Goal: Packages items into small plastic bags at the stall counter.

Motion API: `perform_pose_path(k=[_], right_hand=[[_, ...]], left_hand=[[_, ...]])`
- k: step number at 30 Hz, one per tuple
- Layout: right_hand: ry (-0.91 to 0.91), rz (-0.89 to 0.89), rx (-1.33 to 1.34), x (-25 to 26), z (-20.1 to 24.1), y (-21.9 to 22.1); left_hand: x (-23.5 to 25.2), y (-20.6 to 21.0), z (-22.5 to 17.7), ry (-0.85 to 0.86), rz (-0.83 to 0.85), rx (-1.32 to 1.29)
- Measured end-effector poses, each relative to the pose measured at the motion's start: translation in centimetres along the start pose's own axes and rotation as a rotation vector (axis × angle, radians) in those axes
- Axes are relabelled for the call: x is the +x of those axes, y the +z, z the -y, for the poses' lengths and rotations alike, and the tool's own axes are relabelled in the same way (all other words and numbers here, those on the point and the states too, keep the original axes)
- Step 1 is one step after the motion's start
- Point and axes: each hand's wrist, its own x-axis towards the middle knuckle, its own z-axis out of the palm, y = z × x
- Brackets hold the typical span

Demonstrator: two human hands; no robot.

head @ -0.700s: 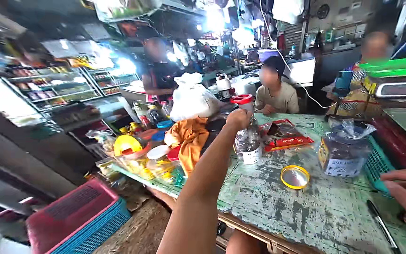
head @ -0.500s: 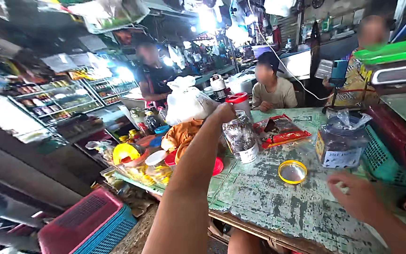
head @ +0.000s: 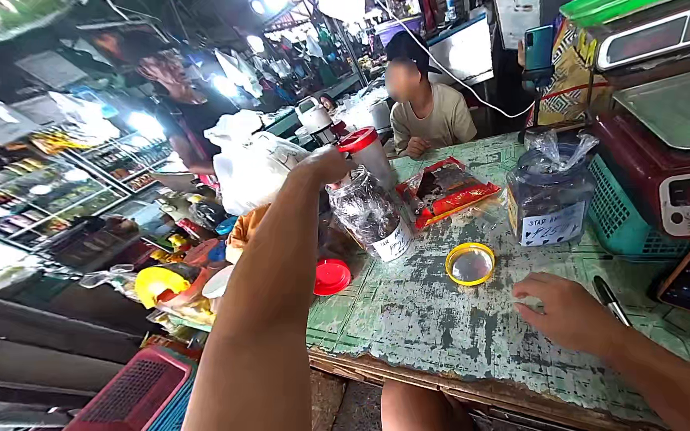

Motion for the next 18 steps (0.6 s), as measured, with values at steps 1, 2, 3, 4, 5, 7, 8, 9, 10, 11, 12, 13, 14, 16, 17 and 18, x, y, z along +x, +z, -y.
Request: perform_pose_path(k=[1,2,3,4,5,7,8,9,10,11,12,13,14,16,17,18], right_hand=[[-0.001,0.003,0.004,0.0,0.0,0.0],[0.001,0.006,0.005,0.1,-0.1,0.0],[0.008,0.013,0.007,0.1,-0.1,0.0],[0.015,0.022,0.014,0.1,-0.1,0.0],[0.020,0.026,0.022,0.1,-0.1,0.0],[0.032,0.031,0.031,0.2,-0.2,-0.2],[0.036,0.031,0.038,0.2,-0.2,-0.2],[0.042,0.033,0.047,0.2,-0.3,-0.2],[0.043,0.032,0.054,0.2,-0.3,-0.3],[0.045,0.033,0.061,0.2,-0.3,-0.3],[0.048,0.036,0.063,0.1,-0.2,-0.4],[0.045,0.036,0.061,0.1,-0.2,-0.4],[0.042,0.034,0.059,0.1,-0.1,-0.4],[0.031,0.040,0.058,0.0,0.2,-0.3],[0.027,0.047,0.060,-0.1,0.4,-0.2],[0.027,0.057,0.062,-0.1,0.4,-0.2]], left_hand=[[-0.2,0.2,-0.8,-0.024,-0.002,-0.008],[-0.2,0.6,-1.4,-0.033,0.000,0.006],[0.0,1.2,-1.7,-0.028,-0.011,0.051],[0.2,2.0,-1.8,-0.016,-0.028,0.120],[0.2,2.8,-2.0,-0.006,-0.061,0.181],[-0.2,3.8,-2.3,0.003,-0.135,0.219],[-0.4,3.9,-1.9,0.021,-0.156,0.184],[-0.6,3.7,-1.0,0.066,-0.159,0.130],[-0.8,3.3,0.4,0.136,-0.141,0.072],[-1.3,2.8,1.9,0.219,-0.104,0.022],[-1.7,2.3,3.4,0.291,-0.072,-0.014],[-2.5,1.7,4.3,0.322,-0.048,-0.042],[-3.4,1.0,5.0,0.325,-0.031,-0.065],[-5.1,0.2,5.5,0.302,0.004,-0.096],[-5.7,0.1,5.6,0.293,0.021,-0.105],[-6.1,0.0,5.4,0.280,0.040,-0.117]])
